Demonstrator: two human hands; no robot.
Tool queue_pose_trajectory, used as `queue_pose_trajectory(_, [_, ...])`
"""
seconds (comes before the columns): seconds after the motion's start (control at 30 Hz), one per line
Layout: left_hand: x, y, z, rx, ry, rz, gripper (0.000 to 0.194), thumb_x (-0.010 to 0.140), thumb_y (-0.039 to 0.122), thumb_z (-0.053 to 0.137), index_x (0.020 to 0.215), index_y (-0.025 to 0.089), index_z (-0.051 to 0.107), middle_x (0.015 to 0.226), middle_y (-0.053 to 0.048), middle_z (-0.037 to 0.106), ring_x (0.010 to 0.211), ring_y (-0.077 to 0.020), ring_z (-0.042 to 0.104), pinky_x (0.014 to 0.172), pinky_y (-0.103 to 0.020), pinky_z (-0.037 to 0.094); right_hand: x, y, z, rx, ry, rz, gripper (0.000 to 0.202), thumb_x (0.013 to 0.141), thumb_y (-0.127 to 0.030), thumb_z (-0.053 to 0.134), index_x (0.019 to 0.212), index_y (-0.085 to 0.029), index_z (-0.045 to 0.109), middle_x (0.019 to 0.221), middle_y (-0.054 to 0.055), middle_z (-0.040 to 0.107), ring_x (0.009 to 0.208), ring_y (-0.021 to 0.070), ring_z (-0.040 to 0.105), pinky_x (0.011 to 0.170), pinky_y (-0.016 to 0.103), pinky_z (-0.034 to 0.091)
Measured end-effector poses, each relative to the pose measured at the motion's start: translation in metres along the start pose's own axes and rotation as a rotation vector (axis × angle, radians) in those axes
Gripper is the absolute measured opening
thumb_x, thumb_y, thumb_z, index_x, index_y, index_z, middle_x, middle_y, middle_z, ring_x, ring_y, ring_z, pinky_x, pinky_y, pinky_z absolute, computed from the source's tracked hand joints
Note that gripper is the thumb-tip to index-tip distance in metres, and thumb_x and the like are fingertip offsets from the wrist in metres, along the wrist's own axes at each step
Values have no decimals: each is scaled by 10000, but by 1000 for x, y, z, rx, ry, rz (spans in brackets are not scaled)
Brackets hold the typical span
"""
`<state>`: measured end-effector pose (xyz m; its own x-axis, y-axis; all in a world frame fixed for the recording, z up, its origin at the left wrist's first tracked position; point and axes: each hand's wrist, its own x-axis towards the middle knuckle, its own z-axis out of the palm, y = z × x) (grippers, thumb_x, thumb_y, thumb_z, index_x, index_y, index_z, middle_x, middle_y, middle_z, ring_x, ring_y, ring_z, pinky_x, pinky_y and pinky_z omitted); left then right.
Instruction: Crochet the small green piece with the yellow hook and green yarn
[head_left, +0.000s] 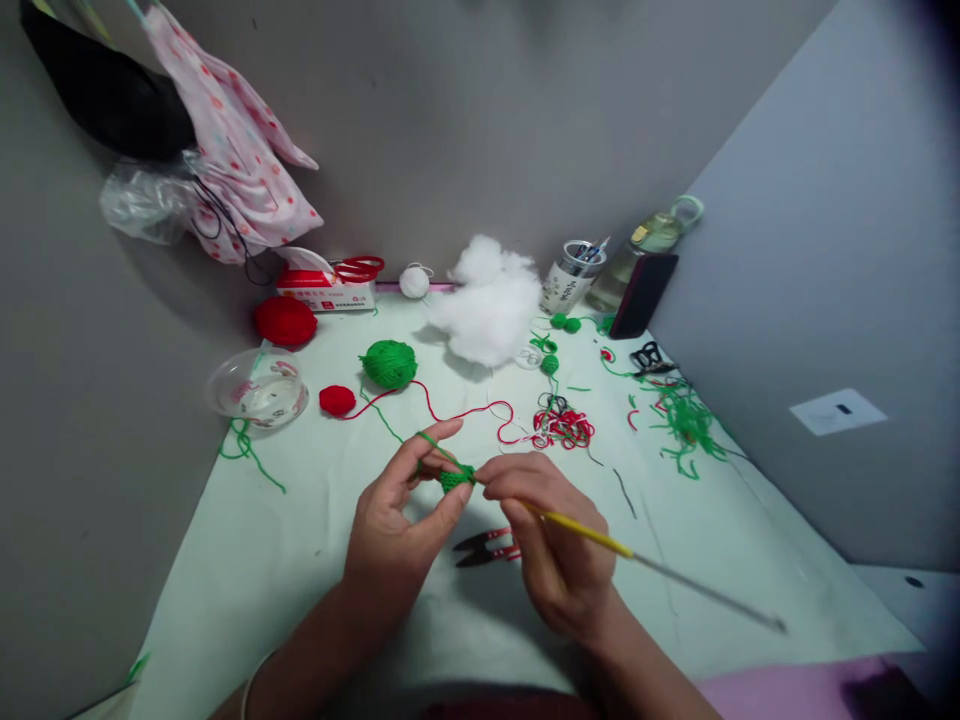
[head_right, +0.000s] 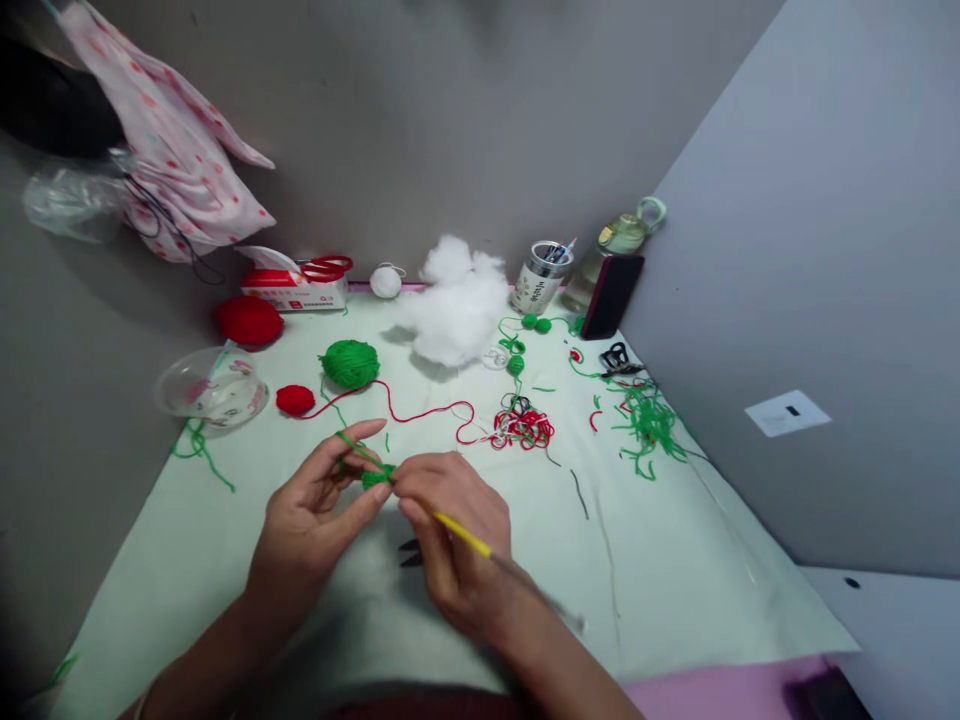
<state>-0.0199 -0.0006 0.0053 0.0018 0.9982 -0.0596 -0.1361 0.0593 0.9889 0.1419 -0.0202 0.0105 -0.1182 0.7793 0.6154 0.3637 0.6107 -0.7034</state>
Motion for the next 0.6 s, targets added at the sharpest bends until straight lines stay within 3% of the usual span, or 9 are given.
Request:
queue_pose_trajectory(0.1, [-5,0,3,8,50,14,428,774,205,873,1191,261,796,856,-10,687,849,-200,599,876,-313,491,-6,0,5,-251,-14,-111,341,986,-89,590,1229,-287,724,1021,62,762,923,202,722,756,322,592])
queue_pose_trajectory(0.17, [-6,1,6,-159,-25,-103,507,767,254,890,1258,241,763,856,-6,665,751,-158,561,729,-268,489,-10,1,7,-305,19,-140,397,963,-92,646,1261,-338,738,1058,53,757,972,209,722,773,315,591])
queue_pose_trajectory(0.27, [-4,6,7,-452,-220,-350,616,779,312,891,1352,193,699,816,21,598,547,-55,389,493,-190,335,-12,2,7,-190,105,-90,399,980,-83,609,1268,-329,735,1039,45,744,940,197,707,773,324,582])
queue_pose_trajectory(0.33, [-2,10,4,-519,-258,-418,599,778,273,897,1337,176,704,795,45,551,501,-15,254,442,-172,228,-10,3,5,-13,174,14,328,1009,-88,557,1190,-284,748,961,37,733,869,182,677,751,328,562])
queue_pose_trajectory(0.47, [-1,13,-1,-479,-244,-353,544,812,246,881,1332,223,723,880,18,585,533,-16,283,440,-163,219,-1,5,3,357,218,209,222,1038,-168,571,1021,-255,774,886,28,723,784,164,631,671,311,523])
queue_pose_trajectory(0.6, [-4,7,2,-389,-237,-290,499,846,270,862,1329,256,734,904,14,598,552,-23,332,456,-162,269,3,4,7,286,156,203,219,1011,-134,616,1036,-269,787,935,29,763,866,171,681,703,304,558])
